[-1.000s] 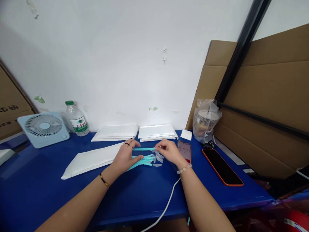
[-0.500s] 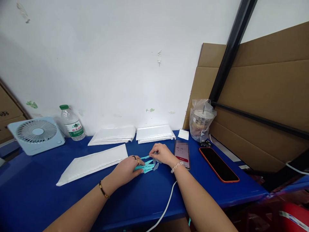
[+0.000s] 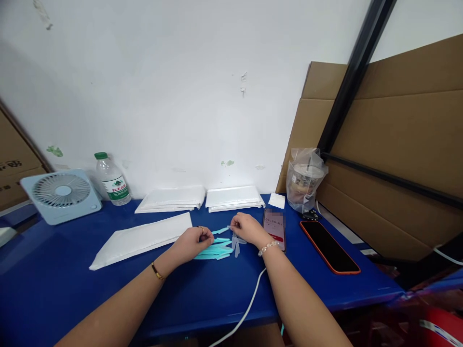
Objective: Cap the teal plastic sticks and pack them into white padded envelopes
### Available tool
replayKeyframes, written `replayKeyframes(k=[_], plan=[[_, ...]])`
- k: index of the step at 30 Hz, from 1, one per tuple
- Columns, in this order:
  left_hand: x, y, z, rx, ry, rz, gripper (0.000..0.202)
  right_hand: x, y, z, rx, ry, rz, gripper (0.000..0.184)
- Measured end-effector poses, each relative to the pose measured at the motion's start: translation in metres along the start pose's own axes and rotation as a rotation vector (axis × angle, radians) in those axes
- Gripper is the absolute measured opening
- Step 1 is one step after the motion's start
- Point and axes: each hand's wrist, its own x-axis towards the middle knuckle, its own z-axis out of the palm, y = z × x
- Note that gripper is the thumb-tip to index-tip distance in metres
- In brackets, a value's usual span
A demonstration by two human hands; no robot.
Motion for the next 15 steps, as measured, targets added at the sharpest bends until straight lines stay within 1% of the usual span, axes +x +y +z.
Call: replayKeyframes(k=[3, 6, 9, 15], plan=[[0.004, -0.005, -0.003, 0.041, 0.068, -0.012, 0.023, -0.003, 0.000, -0.007, 0.149, 0.013, 0.003, 0.016], [0.008, -0.012, -0.003, 0.083, 0.088, -0.030, 0.021, -0.005, -0.002, -0.010, 0.272, -0.038, -0.007, 0.022], [0.011, -0.018, -0.002, 0.075, 0.089, -0.034, 0.020, -0.006, -0.004, -0.009, 0.261, -0.080, -0.021, 0.020], [0.013, -0.022, -0.001, 0.040, 0.101, -0.018, 0.019, -0.004, -0.008, 0.000, 0.220, -0.062, -0.041, 0.016]])
